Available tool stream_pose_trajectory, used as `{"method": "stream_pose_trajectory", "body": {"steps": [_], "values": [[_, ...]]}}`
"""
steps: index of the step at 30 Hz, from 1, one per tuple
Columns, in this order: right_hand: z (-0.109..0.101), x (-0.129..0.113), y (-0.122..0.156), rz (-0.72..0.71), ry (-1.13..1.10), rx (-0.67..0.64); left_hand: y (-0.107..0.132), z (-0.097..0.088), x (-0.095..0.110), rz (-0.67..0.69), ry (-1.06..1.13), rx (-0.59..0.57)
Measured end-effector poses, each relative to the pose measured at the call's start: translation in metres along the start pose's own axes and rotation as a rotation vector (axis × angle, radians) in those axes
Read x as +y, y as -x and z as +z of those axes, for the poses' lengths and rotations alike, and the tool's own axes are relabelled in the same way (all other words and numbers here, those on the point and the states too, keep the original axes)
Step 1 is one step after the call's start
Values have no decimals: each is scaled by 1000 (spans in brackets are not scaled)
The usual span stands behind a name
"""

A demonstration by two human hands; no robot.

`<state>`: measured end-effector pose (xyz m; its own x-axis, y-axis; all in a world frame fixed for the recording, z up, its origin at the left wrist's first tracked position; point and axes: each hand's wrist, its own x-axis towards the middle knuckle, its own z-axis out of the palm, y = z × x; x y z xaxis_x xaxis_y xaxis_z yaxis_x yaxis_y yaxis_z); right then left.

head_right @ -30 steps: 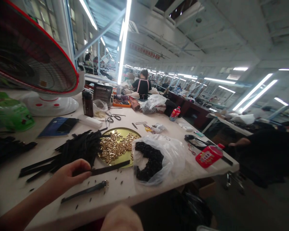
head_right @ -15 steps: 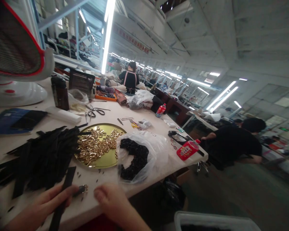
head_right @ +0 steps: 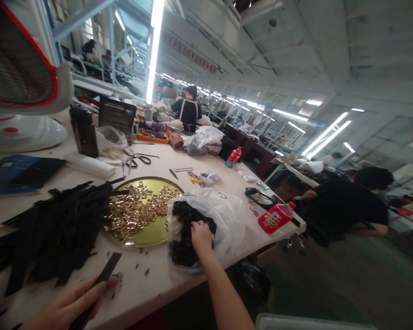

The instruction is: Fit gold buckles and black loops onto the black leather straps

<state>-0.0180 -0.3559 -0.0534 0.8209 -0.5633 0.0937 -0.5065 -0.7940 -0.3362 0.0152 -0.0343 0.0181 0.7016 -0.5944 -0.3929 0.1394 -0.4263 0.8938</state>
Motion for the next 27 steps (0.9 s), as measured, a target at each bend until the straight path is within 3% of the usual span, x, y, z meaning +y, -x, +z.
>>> {"method": "stream_pose_trajectory", "body": {"steps": [5,10,13,15,17,19,22,27], "values": [[-1,-7,18,-50,-187,12,16,-4,21,-42,28,-2],[-20,-5,16,-2,-437,77,15,0,-1,4,72,-42],[-29,-21,30,14,-617,49,16,4,-7,32,97,-62],[-32,-44,50,52,-862,-53,20,6,-4,45,115,-100],[-36,-72,76,158,-1295,-255,27,8,3,45,144,-160],[-39,-99,103,246,-1587,-451,33,10,9,16,190,-204],[-39,-127,131,314,-1733,-620,38,12,9,-20,290,-224],[-21,-137,142,370,-1758,-664,38,12,-5,-83,390,-214]]}}
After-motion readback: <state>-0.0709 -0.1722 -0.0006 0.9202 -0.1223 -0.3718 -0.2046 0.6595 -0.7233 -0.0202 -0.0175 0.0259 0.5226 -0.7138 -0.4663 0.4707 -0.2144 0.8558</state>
